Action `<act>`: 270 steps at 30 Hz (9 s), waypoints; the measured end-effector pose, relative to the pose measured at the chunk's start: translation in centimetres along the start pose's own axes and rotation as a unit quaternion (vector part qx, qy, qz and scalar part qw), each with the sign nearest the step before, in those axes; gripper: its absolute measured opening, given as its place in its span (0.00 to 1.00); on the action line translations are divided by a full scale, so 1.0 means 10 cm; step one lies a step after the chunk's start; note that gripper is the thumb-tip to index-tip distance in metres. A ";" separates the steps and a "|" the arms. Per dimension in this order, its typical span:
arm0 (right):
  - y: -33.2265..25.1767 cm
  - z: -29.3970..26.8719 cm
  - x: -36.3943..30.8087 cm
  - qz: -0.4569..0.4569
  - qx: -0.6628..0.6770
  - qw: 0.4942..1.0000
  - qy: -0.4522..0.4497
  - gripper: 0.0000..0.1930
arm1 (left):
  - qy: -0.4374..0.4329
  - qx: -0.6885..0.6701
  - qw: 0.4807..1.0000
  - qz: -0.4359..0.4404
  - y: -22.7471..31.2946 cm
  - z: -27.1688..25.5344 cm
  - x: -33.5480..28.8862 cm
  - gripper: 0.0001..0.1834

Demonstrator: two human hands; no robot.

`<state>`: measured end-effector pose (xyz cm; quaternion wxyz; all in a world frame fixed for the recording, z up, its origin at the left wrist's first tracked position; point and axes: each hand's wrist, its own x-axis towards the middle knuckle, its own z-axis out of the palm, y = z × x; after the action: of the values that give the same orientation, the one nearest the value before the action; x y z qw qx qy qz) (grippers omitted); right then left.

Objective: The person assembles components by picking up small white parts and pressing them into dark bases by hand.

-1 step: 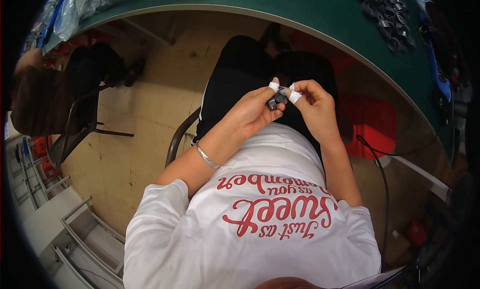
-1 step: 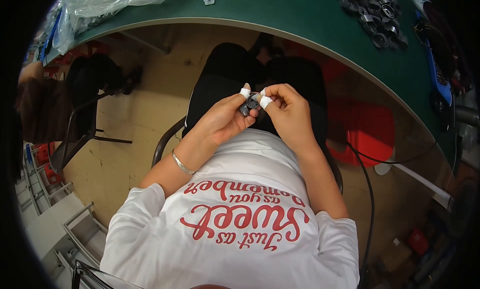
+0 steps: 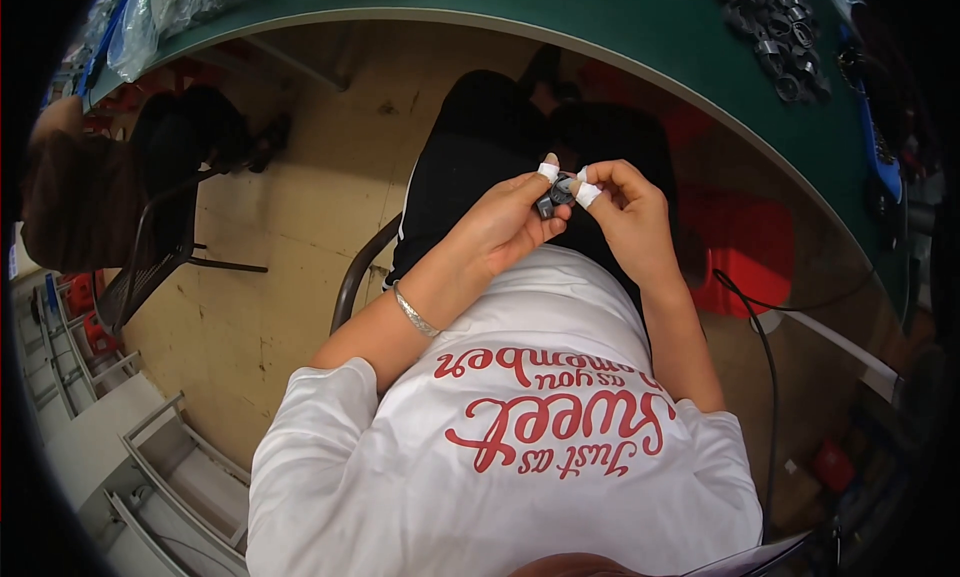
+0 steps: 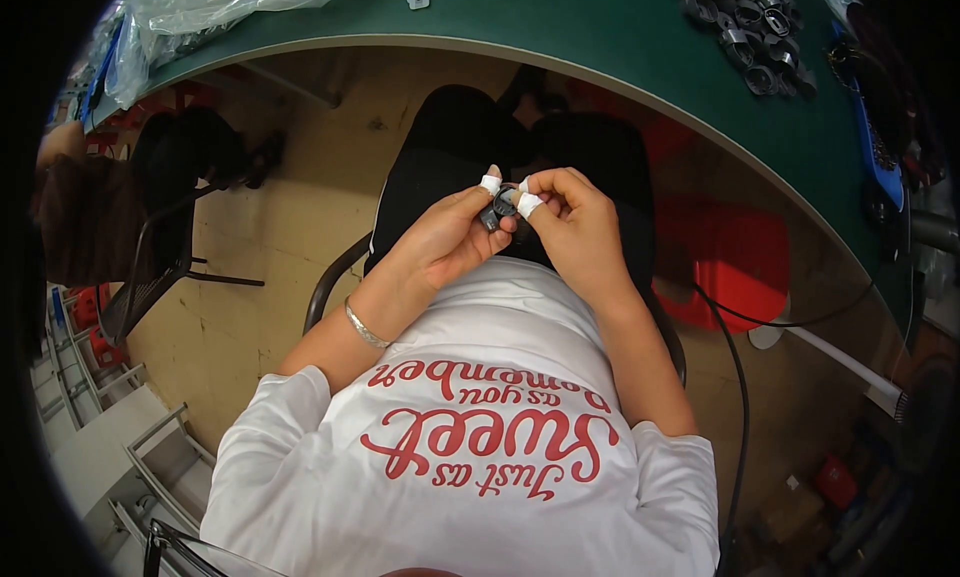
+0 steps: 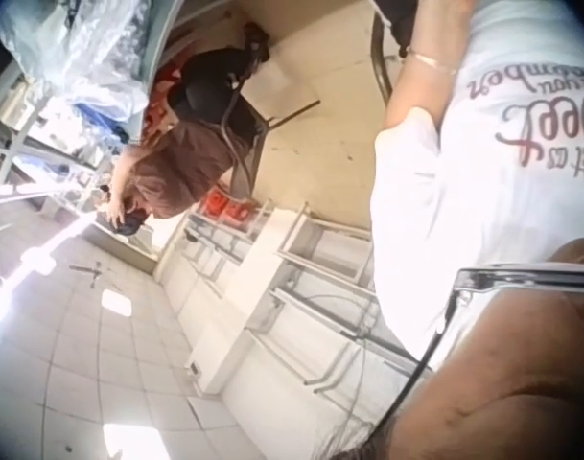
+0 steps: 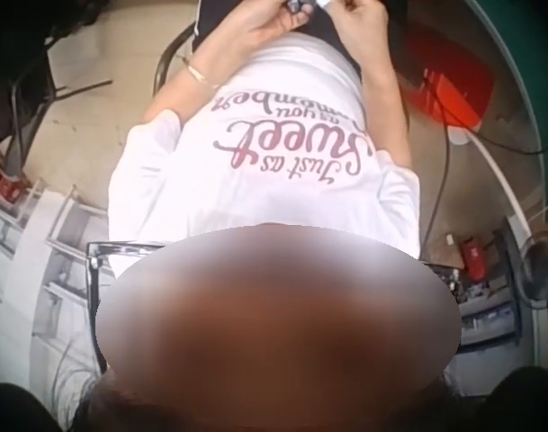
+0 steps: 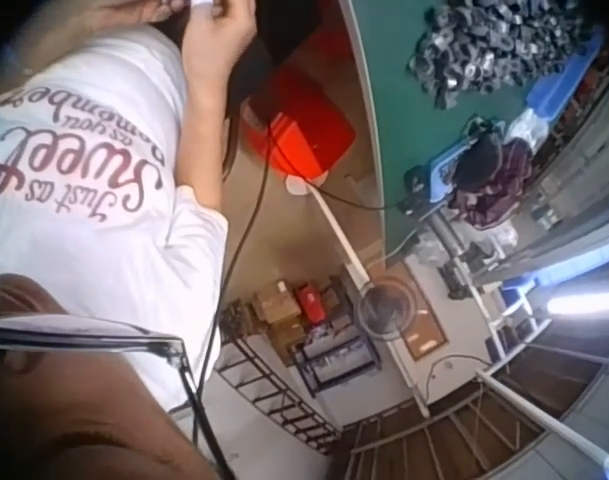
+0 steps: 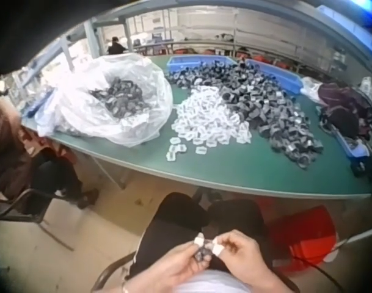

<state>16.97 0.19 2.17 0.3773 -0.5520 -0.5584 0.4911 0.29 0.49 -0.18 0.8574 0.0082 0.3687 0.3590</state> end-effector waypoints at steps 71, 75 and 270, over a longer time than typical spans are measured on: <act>0.50 -0.11 -0.03 0.154 0.163 0.966 -0.131 0.13 | 0.058 0.142 0.988 -0.036 -0.15 -0.21 0.11 0.15; 0.40 -0.01 -0.06 0.199 0.280 0.935 -0.092 0.12 | 0.047 0.481 0.830 0.279 -0.27 -0.17 0.07 0.14; 0.22 -0.11 0.00 0.121 0.235 0.963 -0.048 0.14 | -0.036 0.607 0.617 0.499 -0.15 -0.05 -0.04 0.31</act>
<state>18.60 0.12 0.31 0.4070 -0.4874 -0.3733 0.6763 0.71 -0.99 -0.70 0.3583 0.7226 0.4104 0.4255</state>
